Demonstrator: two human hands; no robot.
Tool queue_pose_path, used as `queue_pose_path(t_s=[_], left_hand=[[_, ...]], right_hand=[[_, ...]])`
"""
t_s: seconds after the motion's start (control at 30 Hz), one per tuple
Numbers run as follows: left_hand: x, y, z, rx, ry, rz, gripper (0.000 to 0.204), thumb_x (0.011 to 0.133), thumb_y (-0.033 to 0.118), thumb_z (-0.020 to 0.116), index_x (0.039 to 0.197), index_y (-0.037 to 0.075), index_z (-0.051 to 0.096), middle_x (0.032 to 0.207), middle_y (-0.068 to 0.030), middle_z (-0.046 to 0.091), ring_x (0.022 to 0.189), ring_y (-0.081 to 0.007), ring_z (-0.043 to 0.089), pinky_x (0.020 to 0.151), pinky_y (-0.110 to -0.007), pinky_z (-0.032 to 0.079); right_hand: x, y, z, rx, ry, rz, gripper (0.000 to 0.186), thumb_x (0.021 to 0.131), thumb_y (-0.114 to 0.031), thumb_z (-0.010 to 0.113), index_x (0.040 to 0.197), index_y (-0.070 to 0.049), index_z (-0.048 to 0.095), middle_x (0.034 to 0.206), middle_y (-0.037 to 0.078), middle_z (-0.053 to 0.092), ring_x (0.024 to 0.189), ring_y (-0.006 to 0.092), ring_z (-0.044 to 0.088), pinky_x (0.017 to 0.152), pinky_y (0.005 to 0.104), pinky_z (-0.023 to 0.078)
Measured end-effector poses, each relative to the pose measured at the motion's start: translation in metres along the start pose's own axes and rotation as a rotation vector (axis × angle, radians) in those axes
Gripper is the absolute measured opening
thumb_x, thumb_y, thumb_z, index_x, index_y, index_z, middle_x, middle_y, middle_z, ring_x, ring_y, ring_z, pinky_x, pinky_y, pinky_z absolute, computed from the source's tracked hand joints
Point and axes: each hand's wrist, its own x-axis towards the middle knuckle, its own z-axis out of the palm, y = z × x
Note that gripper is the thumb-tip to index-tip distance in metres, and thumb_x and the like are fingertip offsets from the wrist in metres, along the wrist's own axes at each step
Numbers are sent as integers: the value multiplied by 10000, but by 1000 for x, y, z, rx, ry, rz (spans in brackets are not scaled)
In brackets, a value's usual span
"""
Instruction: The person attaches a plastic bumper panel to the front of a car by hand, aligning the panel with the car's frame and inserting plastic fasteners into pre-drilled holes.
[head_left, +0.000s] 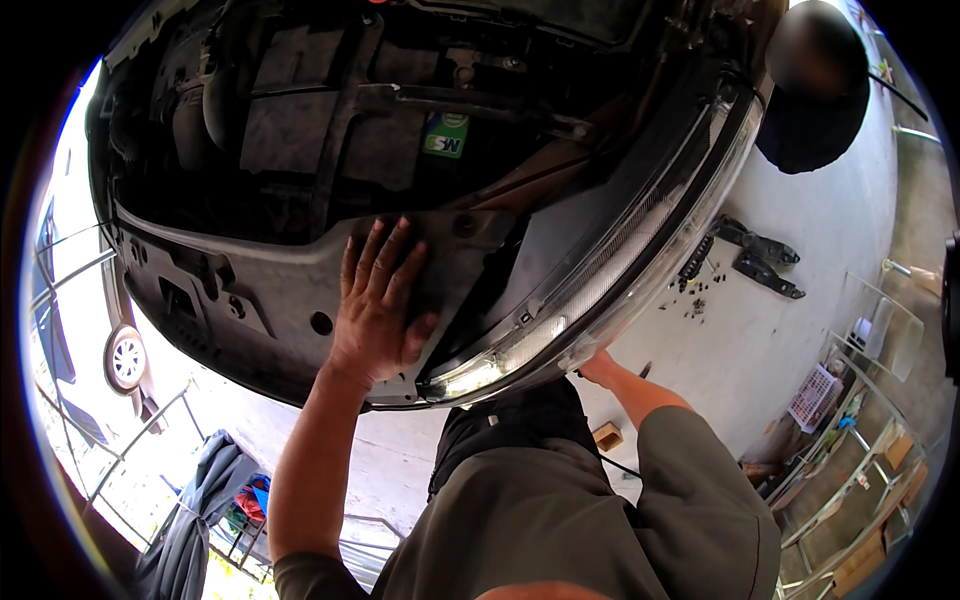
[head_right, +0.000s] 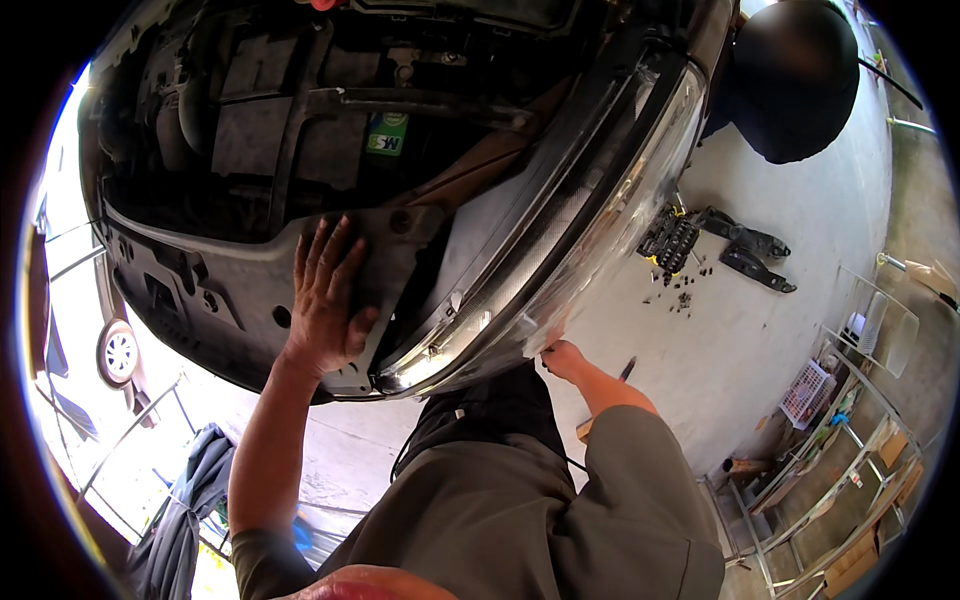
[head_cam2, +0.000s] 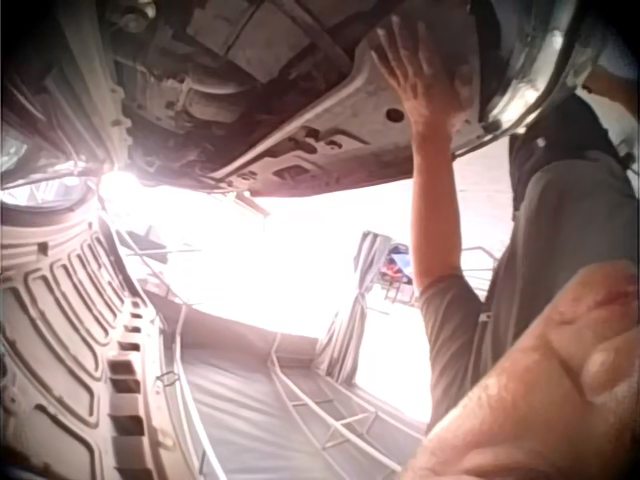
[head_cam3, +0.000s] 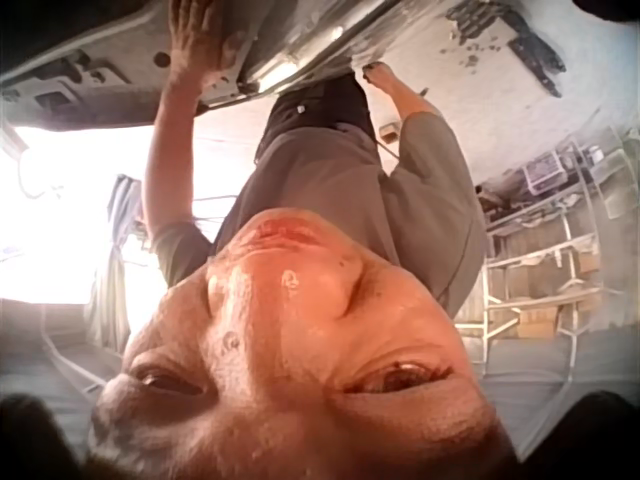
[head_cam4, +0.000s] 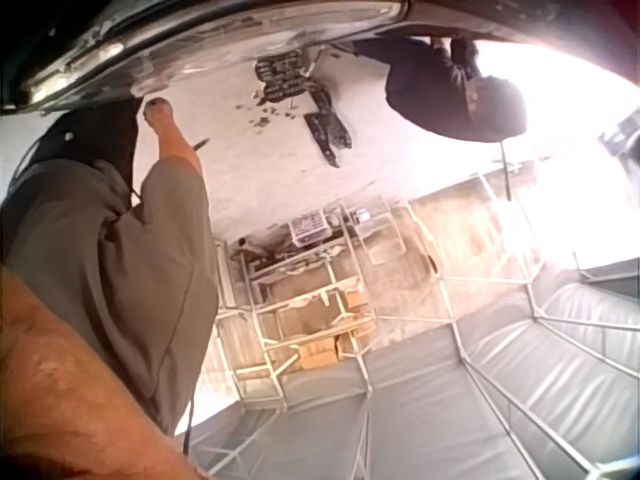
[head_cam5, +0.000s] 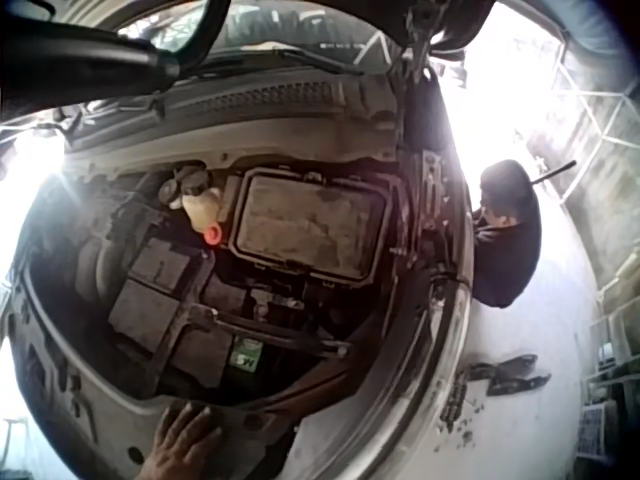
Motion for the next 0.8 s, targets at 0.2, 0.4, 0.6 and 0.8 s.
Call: queue_pose_path(t_s=[0.2,0.4,0.6,0.8], left_hand=[[1,1,-1,-8,-1,-7,726,989,531,522,1545,65,482,1666,-195,378,1559,-438,304,1265,-619,173],[1,2,-4,-6,2,-7,723,981,516,541,1543,64,485,1667,-194,376,1559,-436,304,1265,-623,177],[1,0,-3,-1,-17,-18,719,978,506,548,1544,66,487,1665,-191,381,1560,-433,306,1266,-624,175],[0,1,-3,3,-11,-22,722,990,537,530,1545,77,491,1662,-189,387,1560,-431,309,1269,-619,174]], right_hand=[[10,6,4,-213,22,-201,255,959,-234,585,949,-39,749,864,148,762,821,291,746,757,426,591],[15,33,4,-441,47,-413,179,926,-193,619,957,-85,759,872,125,767,854,331,748,770,439,608],[29,59,11,-791,-15,-563,215,918,-201,649,1085,-97,734,992,111,773,908,345,737,810,451,609],[18,17,-6,-564,129,-564,240,944,-209,636,1129,-84,722,1005,122,769,915,337,738,814,450,604]])
